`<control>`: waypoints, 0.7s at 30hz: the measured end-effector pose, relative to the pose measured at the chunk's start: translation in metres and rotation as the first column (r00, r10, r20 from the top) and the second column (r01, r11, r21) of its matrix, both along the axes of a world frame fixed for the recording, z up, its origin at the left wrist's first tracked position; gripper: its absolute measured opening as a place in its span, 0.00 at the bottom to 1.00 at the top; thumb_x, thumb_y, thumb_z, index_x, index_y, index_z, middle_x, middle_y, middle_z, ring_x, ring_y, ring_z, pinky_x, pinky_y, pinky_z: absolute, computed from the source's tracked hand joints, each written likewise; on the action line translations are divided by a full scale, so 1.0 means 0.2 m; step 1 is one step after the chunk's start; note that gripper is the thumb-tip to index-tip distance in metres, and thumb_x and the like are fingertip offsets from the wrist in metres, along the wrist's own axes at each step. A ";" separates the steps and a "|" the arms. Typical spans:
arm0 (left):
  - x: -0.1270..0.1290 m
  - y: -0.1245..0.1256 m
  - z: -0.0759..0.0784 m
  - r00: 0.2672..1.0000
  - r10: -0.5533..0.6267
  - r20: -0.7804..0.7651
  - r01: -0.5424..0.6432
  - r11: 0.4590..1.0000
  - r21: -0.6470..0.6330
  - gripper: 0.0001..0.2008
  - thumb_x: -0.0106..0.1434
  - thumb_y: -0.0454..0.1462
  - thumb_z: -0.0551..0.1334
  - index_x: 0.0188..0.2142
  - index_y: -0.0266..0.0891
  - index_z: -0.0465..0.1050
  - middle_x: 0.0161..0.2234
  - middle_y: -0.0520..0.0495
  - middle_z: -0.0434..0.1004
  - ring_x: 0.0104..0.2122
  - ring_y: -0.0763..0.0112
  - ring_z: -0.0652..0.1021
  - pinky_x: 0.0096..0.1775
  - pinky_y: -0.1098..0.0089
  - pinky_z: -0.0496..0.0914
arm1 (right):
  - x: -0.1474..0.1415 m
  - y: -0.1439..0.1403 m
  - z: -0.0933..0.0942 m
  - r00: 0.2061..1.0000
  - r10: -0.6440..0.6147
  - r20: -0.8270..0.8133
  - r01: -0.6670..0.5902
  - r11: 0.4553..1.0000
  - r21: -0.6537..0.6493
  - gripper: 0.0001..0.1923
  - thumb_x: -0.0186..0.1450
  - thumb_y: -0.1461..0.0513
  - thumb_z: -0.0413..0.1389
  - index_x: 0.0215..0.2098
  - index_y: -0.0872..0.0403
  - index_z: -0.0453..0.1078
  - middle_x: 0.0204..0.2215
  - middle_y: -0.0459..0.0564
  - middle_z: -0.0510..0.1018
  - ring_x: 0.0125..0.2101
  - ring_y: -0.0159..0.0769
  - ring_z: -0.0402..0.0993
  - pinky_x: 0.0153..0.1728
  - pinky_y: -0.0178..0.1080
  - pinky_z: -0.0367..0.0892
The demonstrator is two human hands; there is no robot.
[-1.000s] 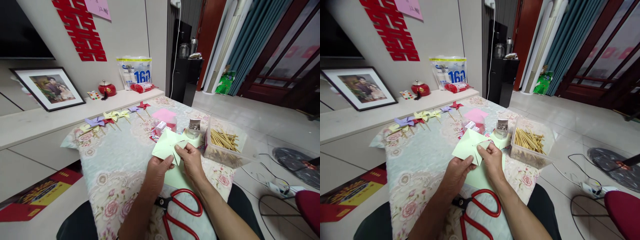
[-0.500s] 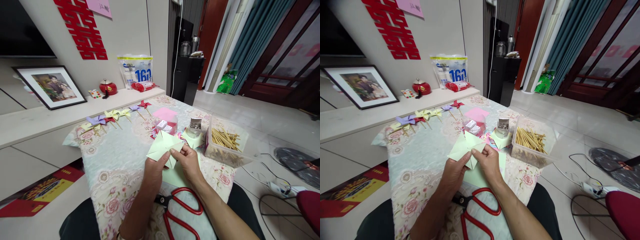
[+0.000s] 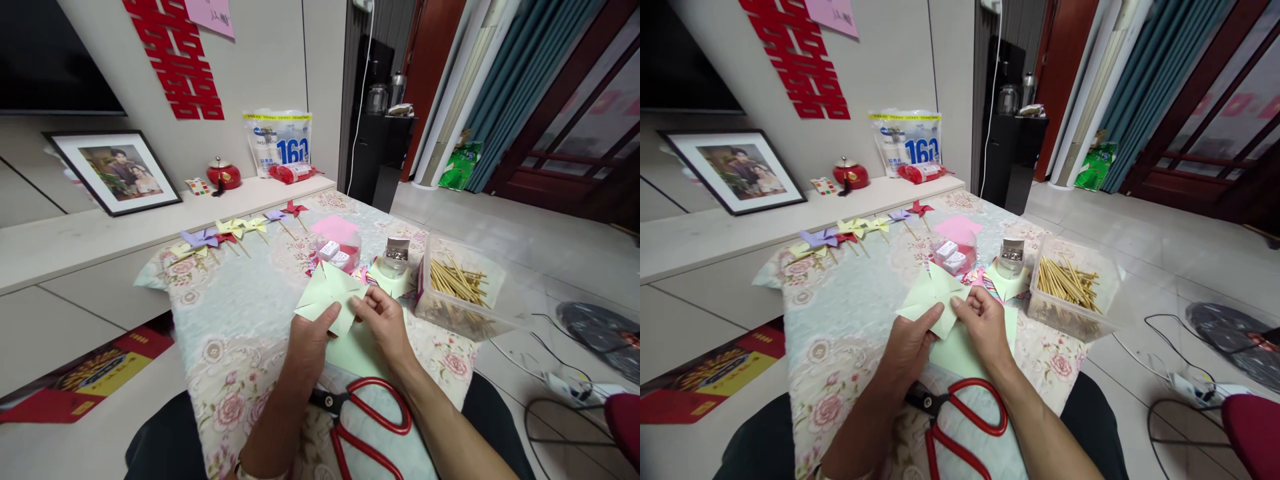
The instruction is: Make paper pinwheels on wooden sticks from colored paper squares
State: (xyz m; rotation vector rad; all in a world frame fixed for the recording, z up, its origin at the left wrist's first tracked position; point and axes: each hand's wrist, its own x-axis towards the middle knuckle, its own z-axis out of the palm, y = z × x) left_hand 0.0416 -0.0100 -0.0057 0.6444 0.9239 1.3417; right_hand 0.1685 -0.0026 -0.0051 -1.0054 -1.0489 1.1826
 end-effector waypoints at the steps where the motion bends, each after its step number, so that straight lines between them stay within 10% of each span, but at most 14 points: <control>1: 0.00 0.00 0.01 1.000 0.004 0.027 -0.004 1.000 -0.009 0.26 0.50 0.39 0.73 0.50 0.39 0.78 0.41 0.44 0.84 0.38 0.56 0.82 0.37 0.66 0.74 | 0.01 0.00 0.00 0.999 -0.024 0.023 0.023 0.999 0.029 0.16 0.59 0.51 0.65 0.36 0.53 0.75 0.22 0.43 0.75 0.23 0.33 0.70 0.27 0.36 0.65; 8: -0.05 0.02 0.03 0.989 0.096 0.112 -0.088 0.993 -0.075 0.29 0.46 0.36 0.75 0.50 0.36 0.77 0.39 0.43 0.85 0.40 0.54 0.82 0.37 0.65 0.76 | 0.08 -0.02 0.00 0.931 -0.289 0.224 0.213 0.926 0.311 0.13 0.66 0.57 0.60 0.49 0.49 0.74 0.40 0.51 0.80 0.39 0.41 0.75 0.43 0.44 0.69; 21: -0.06 0.03 -0.01 0.993 0.116 0.025 -0.113 0.989 -0.094 0.24 0.47 0.37 0.74 0.46 0.38 0.78 0.38 0.45 0.84 0.31 0.62 0.81 0.27 0.71 0.71 | 0.09 -0.02 0.02 0.744 -0.437 0.506 0.006 0.761 0.649 0.10 0.66 0.69 0.56 0.41 0.50 0.75 0.35 0.50 0.80 0.37 0.40 0.76 0.39 0.42 0.70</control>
